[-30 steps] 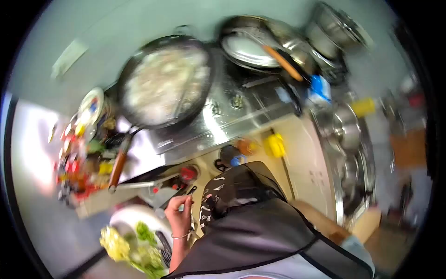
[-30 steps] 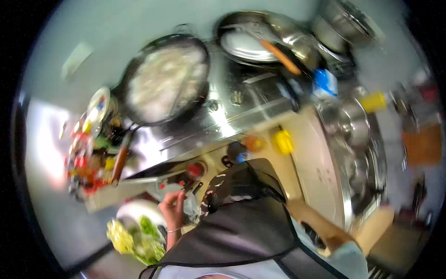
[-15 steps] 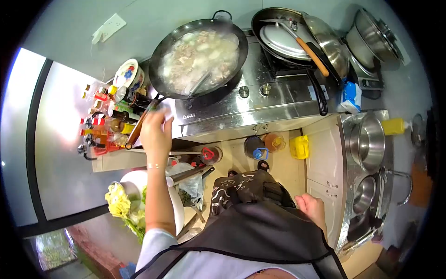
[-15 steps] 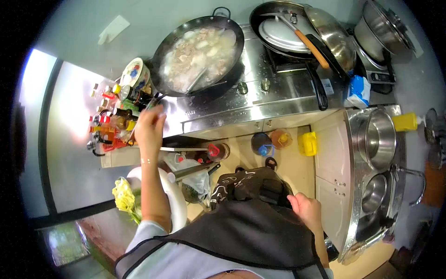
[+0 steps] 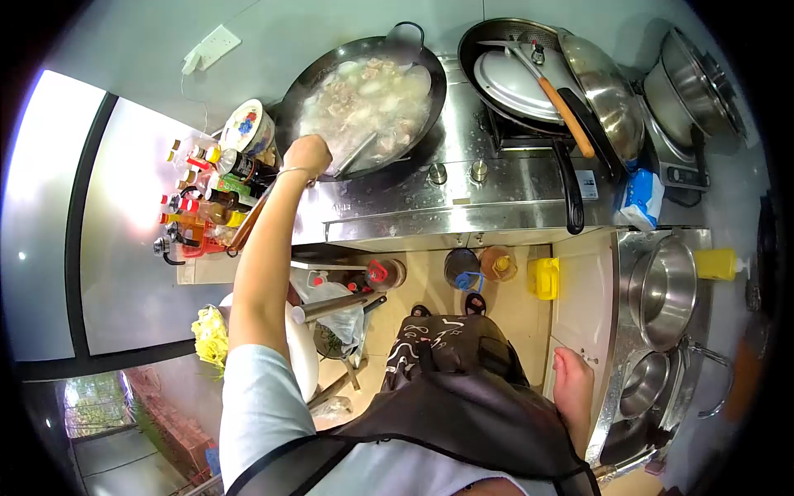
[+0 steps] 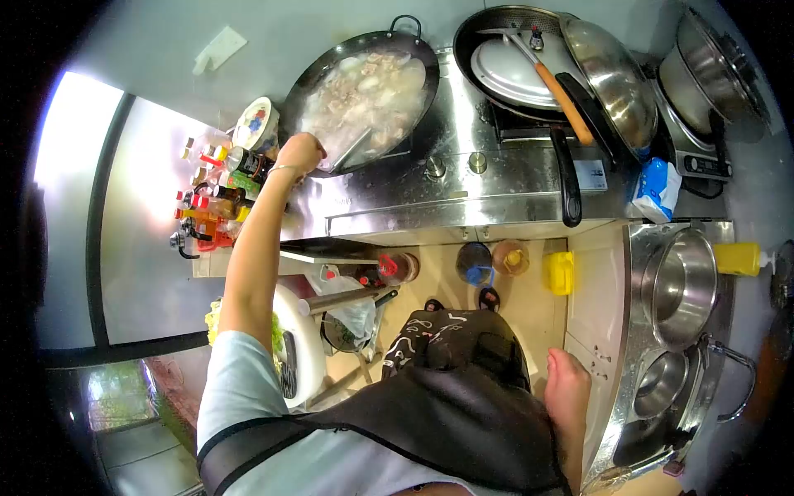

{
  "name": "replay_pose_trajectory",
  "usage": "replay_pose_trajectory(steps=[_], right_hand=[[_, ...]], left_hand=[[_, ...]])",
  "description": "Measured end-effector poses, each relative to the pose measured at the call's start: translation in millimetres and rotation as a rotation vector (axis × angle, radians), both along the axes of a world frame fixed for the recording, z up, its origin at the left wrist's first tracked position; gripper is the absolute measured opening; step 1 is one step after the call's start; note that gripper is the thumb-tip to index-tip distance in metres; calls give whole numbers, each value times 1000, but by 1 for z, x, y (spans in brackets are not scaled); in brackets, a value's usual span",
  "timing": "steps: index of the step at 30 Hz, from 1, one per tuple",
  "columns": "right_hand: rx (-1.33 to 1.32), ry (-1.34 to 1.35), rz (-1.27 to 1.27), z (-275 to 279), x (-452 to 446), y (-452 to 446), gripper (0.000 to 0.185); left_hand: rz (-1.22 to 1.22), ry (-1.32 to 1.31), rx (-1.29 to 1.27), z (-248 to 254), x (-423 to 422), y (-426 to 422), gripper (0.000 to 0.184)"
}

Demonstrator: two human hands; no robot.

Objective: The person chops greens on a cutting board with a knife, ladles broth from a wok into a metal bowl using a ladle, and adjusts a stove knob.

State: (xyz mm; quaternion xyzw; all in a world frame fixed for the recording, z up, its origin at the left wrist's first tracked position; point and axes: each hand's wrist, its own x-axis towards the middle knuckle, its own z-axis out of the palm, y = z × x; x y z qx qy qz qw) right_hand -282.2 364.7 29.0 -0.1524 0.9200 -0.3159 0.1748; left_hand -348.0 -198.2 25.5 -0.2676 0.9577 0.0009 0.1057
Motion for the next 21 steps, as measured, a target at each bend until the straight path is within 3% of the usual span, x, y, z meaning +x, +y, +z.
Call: replay_pose_trajectory(steps=[3,5,7,9,11,13,15,17,19,21], right_hand=[[-22,19,26,-3,-4,-1,11],[-31,12,31,-1,-7,0,12],[-38,4,18,-2,-10,-1,12],[-68,53,21,-3,-16,-3,12],[-130,28,3,-5,-22,-12,11],[-187,6,-17,-3,-29,-24,10],[-270,122,117,4,-44,-45,9],[-376,207,162,17,-63,-74,8],[-405,325,234,32,-83,-107,11],[-362,349,330,47,-99,-136,14]], left_hand=[[-22,-270,1,-12,-15,8,26],[-5,-160,318,2,-14,17,25],[-144,37,627,54,-7,71,21],[-222,172,770,89,12,114,21],[-534,329,841,119,40,152,20],[-490,232,1044,137,76,185,23],[-566,251,1156,128,103,198,18],[-390,267,1181,108,133,210,16],[-389,335,1115,88,157,218,14],[-21,345,1014,76,180,224,12]])
